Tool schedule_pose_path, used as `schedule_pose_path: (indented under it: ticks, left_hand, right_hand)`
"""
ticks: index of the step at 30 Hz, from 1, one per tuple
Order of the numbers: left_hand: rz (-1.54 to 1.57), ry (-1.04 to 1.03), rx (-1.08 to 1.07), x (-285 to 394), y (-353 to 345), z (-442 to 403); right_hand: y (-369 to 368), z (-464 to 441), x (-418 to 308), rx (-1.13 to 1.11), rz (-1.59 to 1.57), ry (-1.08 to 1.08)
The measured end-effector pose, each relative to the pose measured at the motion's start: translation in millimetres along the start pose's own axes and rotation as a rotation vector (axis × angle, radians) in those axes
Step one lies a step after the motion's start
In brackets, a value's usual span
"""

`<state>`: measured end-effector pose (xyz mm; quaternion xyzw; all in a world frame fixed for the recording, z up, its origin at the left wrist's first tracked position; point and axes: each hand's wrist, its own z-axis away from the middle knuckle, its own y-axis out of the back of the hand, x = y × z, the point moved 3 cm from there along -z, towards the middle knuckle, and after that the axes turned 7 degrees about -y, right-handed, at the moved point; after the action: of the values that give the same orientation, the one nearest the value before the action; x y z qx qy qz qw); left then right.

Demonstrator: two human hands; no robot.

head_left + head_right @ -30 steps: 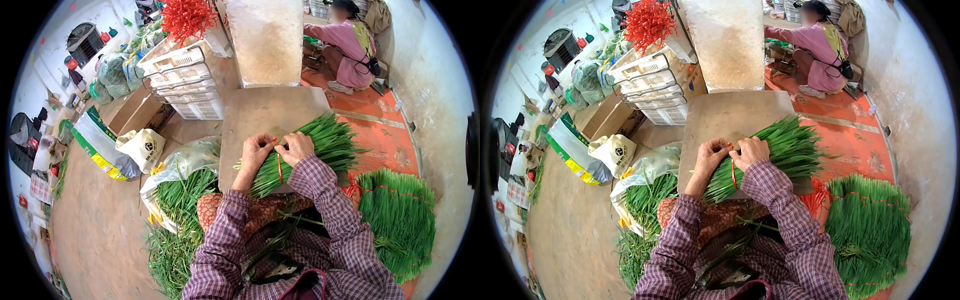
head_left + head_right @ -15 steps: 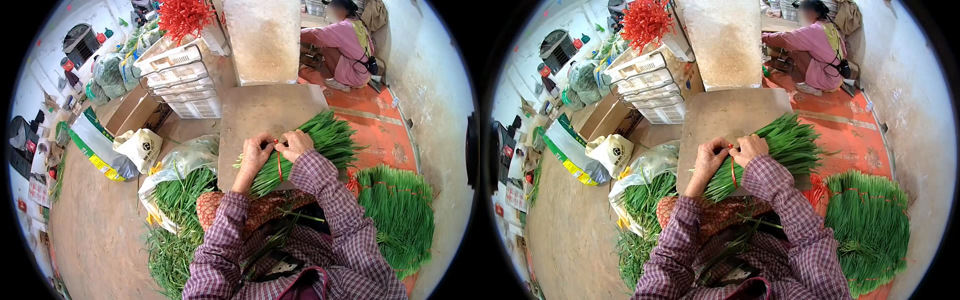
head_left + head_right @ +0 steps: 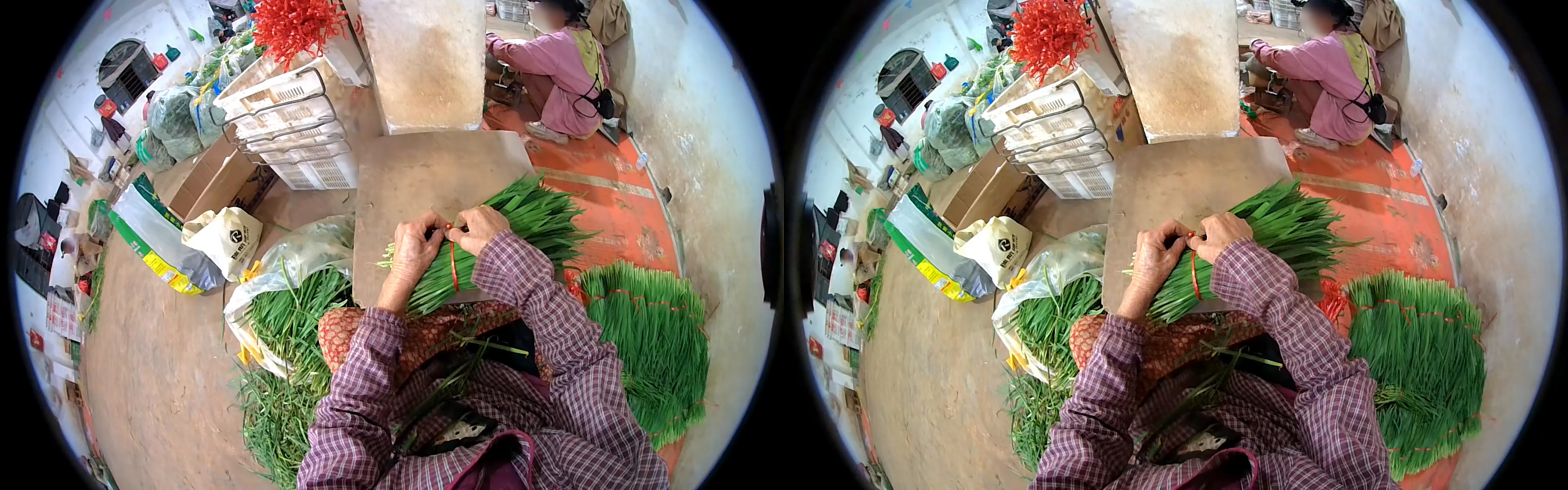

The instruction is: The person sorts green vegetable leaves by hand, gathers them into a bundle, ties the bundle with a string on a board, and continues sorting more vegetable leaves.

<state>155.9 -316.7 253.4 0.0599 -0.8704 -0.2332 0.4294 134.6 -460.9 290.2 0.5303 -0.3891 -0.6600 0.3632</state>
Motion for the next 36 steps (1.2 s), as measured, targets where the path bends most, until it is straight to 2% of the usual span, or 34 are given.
schedule_pose_path:
  ticks: [6, 11, 14, 22, 24, 31, 36]
  left_hand:
    - [-0.009, -0.043, -0.014, 8, 4, -2]
    - [0.014, 0.108, -0.208, 16, 11, 2]
    - [-0.117, 0.06, -0.248, 34, 14, 8]
    - [-0.093, 0.084, -0.183, 28, 9, 12]
    - [-0.088, 0.088, -0.192, 28, 9, 13]
    - [-0.072, 0.068, -0.167, 31, 10, 13]
    - [-0.089, 0.077, -0.172, 28, 9, 12]
  right_hand:
    - [-2, 4, 2, 0.057, -0.056, 0.024]
    - [-11, 0, 11, 0.091, -0.109, 0.064]
    - [-18, 0, 14, 0.156, -0.117, 0.088]
    - [-17, 6, 14, 0.26, -0.155, 0.185]
    - [-10, 14, 10, 0.364, -0.027, 0.145]
    - [-11, 17, 9, 0.428, -0.025, 0.198]
    - [-12, 18, 11, 0.391, -0.153, 0.266]
